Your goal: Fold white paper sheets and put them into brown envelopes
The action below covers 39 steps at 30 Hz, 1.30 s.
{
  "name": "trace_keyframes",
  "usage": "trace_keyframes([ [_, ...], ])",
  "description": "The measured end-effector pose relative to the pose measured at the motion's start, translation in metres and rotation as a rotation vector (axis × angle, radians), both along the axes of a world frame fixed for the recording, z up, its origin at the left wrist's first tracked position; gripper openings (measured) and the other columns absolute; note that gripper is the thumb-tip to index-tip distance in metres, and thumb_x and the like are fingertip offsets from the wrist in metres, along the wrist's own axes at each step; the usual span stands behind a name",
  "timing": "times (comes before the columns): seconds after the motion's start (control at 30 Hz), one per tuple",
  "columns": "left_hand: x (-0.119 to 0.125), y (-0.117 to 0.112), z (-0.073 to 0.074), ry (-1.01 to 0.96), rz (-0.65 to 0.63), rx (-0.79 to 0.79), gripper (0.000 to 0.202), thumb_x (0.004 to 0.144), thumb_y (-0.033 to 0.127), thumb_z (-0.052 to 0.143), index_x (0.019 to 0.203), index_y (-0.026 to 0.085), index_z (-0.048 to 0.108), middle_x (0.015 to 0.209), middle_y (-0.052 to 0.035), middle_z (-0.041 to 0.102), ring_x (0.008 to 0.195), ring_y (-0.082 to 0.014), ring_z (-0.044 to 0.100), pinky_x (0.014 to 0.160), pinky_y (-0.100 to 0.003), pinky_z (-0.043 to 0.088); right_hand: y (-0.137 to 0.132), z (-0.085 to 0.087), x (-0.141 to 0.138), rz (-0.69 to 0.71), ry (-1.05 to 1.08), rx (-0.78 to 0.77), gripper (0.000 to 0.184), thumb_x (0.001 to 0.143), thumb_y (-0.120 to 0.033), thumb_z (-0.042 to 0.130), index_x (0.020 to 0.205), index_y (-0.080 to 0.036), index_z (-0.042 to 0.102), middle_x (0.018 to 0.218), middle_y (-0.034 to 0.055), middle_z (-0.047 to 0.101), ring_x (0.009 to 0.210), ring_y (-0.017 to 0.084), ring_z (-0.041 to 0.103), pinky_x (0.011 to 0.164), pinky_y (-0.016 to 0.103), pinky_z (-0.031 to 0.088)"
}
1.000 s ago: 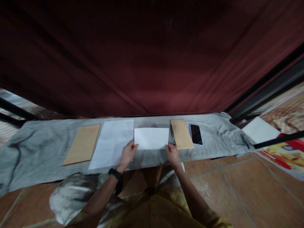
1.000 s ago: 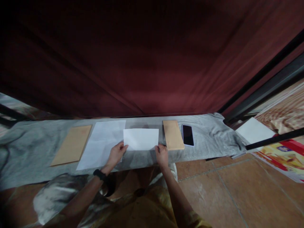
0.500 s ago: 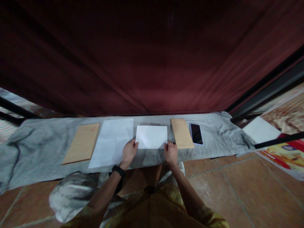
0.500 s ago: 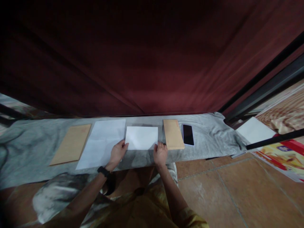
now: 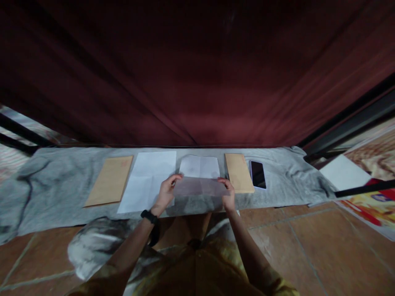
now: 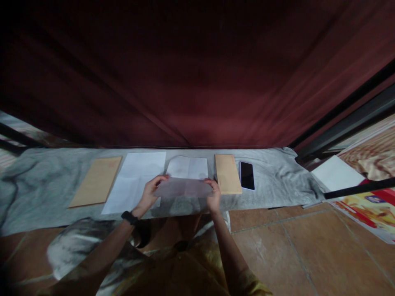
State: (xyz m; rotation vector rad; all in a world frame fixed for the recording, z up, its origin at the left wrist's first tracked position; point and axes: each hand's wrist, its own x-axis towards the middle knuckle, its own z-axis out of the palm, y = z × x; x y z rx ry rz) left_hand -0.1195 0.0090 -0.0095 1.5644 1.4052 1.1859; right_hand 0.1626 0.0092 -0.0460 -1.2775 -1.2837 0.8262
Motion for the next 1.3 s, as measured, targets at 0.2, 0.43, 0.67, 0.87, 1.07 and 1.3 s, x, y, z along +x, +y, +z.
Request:
trace_keyframes([
  [0.2, -0.012, -0.009, -0.007, 0.288, -0.250, 0.081, 0.042, 0.079, 0.025, 0.064, 0.121, 0.020, 0.069, 0.139, -0.0098, 0.061, 0.132, -0.0283, 0.054, 0.114, -0.045, 0.041, -0.007, 0.007, 0.014, 0.266, -0.307, 0.075, 0.049, 0.073, -0.026, 0.059, 0.120, -0.021, 0.069, 0.135, 0.0117, 0.064, 0.130, 0.028, 0.055, 0.112, 0.043, 0.042],
  [0.43, -0.020, -0.030, -0.016, 0.831, -0.520, 0.104, 0.076, 0.075, -0.005, 0.047, 0.142, 0.031, 0.057, 0.157, -0.0021, 0.046, 0.146, -0.0202, 0.038, 0.124, -0.045, 0.027, -0.032, -0.010, 0.041, 0.512, -0.634, 0.199, 0.048, 0.088, -0.017, 0.049, 0.132, -0.023, 0.066, 0.146, 0.0104, 0.057, 0.142, 0.027, 0.044, 0.116, 0.051, 0.038],
  [0.67, -0.018, -0.026, -0.013, 0.592, -0.527, 0.043, 0.049, 0.080, 0.009, 0.056, 0.123, 0.025, 0.071, 0.141, -0.0057, 0.063, 0.134, -0.0232, 0.054, 0.115, -0.043, 0.040, -0.034, -0.004, 0.046, 0.554, -0.588, 0.177, 0.037, 0.092, -0.017, 0.053, 0.123, -0.027, 0.072, 0.131, 0.0086, 0.069, 0.128, 0.024, 0.059, 0.113, 0.050, 0.041],
  [0.87, -0.007, -0.012, -0.017, 0.229, -0.148, -0.221, 0.034, 0.086, 0.048, 0.061, 0.086, 0.018, 0.078, 0.089, -0.0056, 0.078, 0.084, -0.0227, 0.071, 0.073, -0.031, 0.056, -0.028, 0.001, 0.031, 0.290, -0.468, -0.073, 0.034, 0.099, -0.042, 0.050, 0.112, -0.022, 0.075, 0.108, 0.0086, 0.077, 0.105, 0.025, 0.070, 0.098, 0.038, 0.052],
  [1.07, 0.009, -0.007, -0.016, 0.286, 0.085, -0.251, 0.034, 0.087, 0.049, 0.059, 0.083, 0.018, 0.074, 0.070, -0.0015, 0.071, 0.072, -0.0196, 0.066, 0.064, -0.027, 0.049, -0.019, 0.002, 0.009, 0.046, -0.461, -0.215, 0.043, 0.102, -0.047, 0.037, 0.106, -0.019, 0.070, 0.094, 0.0072, 0.077, 0.088, 0.022, 0.071, 0.080, 0.029, 0.053],
  [1.3, 0.022, 0.009, -0.005, 0.594, 0.184, -0.332, 0.027, 0.094, 0.042, 0.055, 0.084, 0.020, 0.067, 0.072, -0.0014, 0.067, 0.072, -0.0181, 0.063, 0.065, -0.027, 0.041, -0.004, 0.016, -0.015, -0.115, -0.900, -0.471, 0.035, 0.106, -0.039, 0.038, 0.110, -0.019, 0.066, 0.090, 0.0088, 0.076, 0.083, 0.021, 0.072, 0.070, 0.026, 0.047],
])
